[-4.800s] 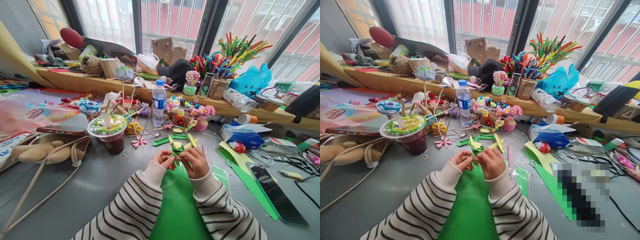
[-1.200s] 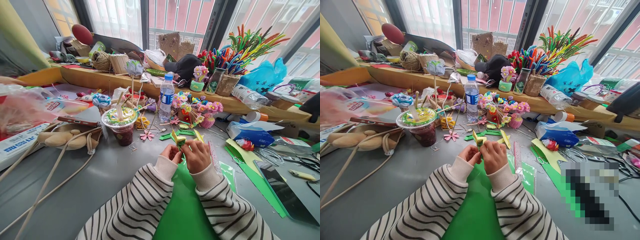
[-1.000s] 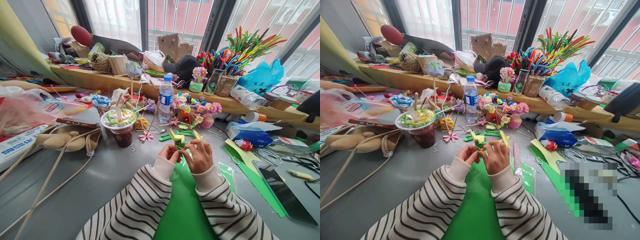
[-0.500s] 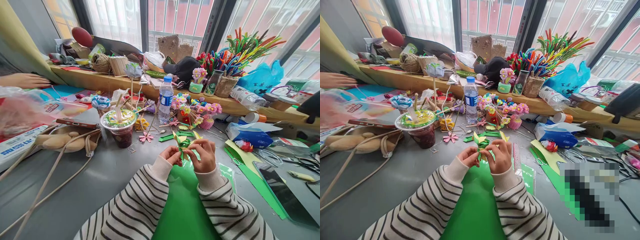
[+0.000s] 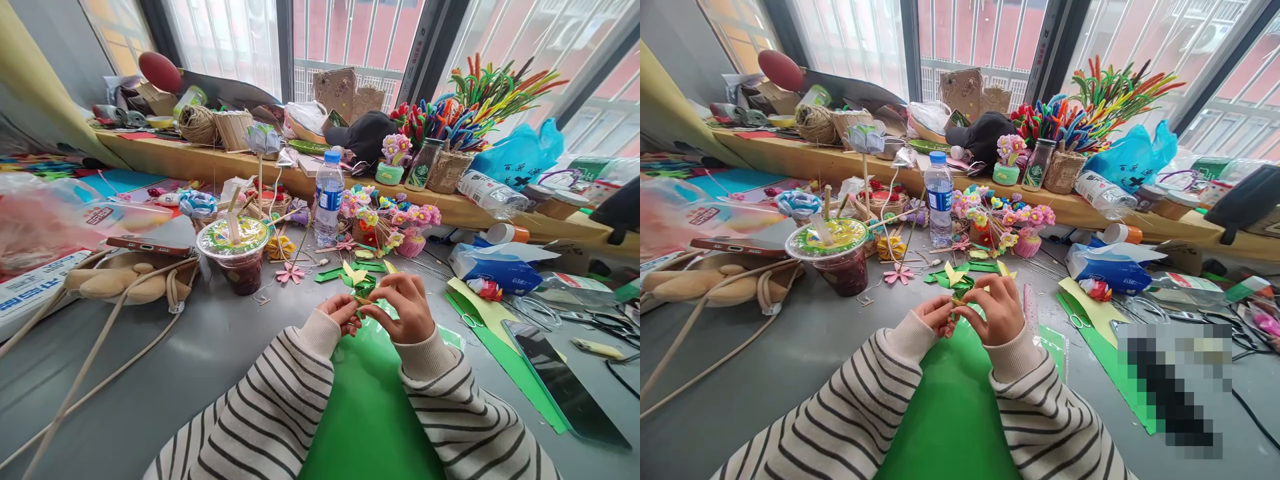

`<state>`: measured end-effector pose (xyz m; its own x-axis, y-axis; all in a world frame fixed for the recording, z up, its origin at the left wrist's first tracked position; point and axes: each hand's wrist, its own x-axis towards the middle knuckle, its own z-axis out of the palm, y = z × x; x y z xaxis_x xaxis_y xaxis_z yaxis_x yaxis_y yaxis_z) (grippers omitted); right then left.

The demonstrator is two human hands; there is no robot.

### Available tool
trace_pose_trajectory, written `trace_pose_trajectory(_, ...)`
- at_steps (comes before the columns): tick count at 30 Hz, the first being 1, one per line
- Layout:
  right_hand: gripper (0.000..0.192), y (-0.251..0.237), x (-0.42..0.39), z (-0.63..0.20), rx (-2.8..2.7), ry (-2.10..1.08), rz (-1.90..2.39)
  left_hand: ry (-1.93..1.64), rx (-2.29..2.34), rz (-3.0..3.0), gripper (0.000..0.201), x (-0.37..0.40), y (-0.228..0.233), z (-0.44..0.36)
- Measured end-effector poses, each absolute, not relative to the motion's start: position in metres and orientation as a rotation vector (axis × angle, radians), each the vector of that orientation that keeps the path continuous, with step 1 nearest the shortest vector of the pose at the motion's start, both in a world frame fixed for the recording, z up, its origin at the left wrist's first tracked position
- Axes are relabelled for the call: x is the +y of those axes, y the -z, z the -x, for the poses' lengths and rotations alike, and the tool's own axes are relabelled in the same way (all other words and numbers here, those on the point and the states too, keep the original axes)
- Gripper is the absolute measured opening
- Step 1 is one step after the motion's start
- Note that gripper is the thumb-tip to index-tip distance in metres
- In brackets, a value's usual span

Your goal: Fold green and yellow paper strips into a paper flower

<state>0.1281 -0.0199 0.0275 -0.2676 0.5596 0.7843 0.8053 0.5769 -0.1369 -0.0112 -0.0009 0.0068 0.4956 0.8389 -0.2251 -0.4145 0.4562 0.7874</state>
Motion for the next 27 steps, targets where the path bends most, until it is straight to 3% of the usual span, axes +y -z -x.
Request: trace_pose_trajectory(27,0.002,-0.041,-0.021,-0.135,-2.077,0.272,1.095,-0.890,0.679,-0.786,0.043,0.001,0.004,0.007)
